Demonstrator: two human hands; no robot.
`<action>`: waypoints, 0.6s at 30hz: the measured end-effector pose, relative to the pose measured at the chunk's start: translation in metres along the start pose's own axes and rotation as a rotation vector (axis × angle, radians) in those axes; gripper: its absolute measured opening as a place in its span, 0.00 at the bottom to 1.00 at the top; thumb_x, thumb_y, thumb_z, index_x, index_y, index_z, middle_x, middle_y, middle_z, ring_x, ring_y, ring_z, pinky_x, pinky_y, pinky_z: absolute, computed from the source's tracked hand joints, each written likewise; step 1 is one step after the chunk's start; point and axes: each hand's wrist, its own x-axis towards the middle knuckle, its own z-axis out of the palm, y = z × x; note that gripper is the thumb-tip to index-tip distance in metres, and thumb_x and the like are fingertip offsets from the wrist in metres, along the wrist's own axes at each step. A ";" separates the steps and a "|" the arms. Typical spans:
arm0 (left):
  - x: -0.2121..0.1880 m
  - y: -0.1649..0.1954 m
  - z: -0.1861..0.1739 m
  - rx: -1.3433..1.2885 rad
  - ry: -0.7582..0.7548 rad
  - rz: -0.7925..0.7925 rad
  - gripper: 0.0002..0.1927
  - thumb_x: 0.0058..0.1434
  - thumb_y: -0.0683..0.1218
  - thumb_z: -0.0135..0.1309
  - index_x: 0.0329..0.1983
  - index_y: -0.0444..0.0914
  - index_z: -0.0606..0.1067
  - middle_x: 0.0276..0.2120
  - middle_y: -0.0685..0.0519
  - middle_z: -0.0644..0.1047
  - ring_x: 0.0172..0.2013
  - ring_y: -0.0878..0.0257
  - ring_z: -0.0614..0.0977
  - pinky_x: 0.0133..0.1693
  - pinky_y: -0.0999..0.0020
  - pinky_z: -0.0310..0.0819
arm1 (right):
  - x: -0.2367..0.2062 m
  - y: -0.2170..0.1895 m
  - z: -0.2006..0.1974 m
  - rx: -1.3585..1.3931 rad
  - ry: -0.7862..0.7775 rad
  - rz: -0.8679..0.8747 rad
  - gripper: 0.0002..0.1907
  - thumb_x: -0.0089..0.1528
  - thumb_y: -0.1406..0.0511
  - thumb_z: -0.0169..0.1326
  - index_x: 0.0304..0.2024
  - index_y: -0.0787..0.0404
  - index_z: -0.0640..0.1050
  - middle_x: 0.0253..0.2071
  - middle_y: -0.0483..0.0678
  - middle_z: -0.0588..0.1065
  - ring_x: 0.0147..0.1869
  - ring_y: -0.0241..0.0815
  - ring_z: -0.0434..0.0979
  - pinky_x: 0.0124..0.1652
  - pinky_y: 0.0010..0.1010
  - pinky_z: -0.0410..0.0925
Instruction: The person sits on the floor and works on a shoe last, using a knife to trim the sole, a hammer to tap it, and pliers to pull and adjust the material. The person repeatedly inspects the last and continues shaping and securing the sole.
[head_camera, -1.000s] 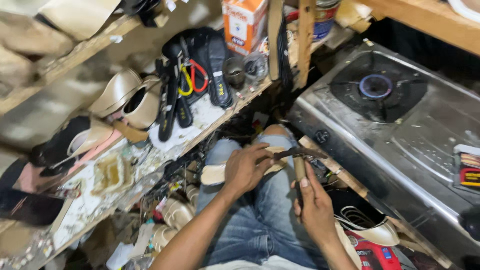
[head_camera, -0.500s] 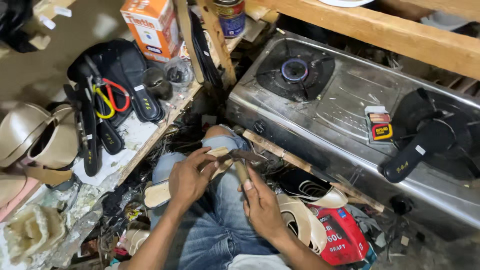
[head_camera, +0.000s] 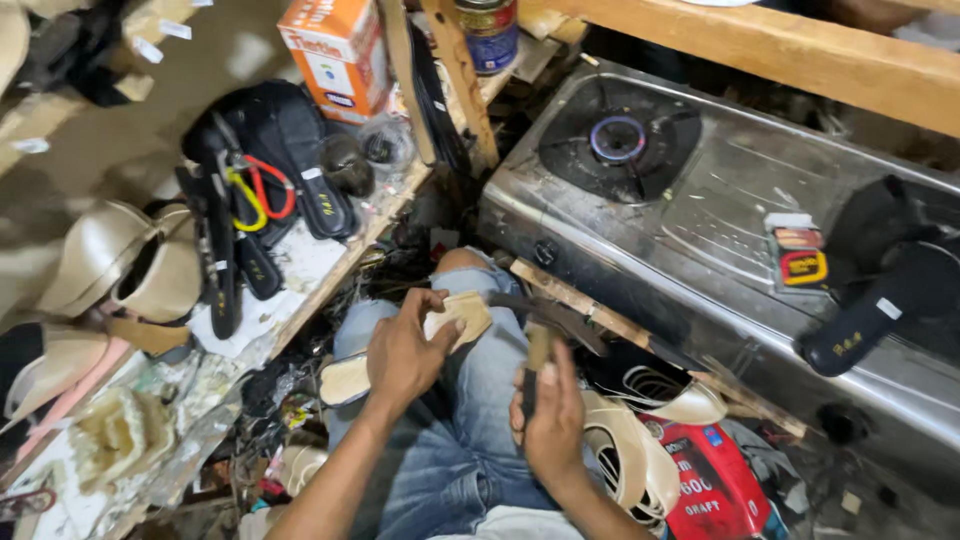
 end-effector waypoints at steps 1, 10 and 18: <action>-0.002 0.001 0.002 0.017 0.002 0.025 0.20 0.57 0.55 0.63 0.46 0.42 0.72 0.49 0.55 0.83 0.42 0.48 0.83 0.45 0.53 0.72 | -0.003 0.002 0.001 0.042 0.066 -0.073 0.30 0.70 0.54 0.36 0.74 0.54 0.57 0.32 0.47 0.69 0.17 0.31 0.65 0.13 0.25 0.59; -0.001 -0.006 0.008 0.036 -0.007 0.067 0.17 0.58 0.54 0.61 0.44 0.43 0.70 0.48 0.54 0.83 0.44 0.50 0.83 0.47 0.56 0.68 | 0.007 0.008 0.008 -0.047 -0.007 0.129 0.30 0.69 0.54 0.36 0.74 0.50 0.58 0.31 0.46 0.71 0.17 0.33 0.64 0.13 0.26 0.58; -0.004 0.005 0.014 0.044 0.006 0.095 0.16 0.59 0.54 0.60 0.41 0.42 0.70 0.51 0.55 0.83 0.44 0.50 0.82 0.46 0.56 0.68 | 0.005 -0.006 -0.002 -0.111 -0.046 0.121 0.29 0.70 0.55 0.34 0.74 0.49 0.59 0.30 0.45 0.69 0.16 0.31 0.63 0.13 0.24 0.57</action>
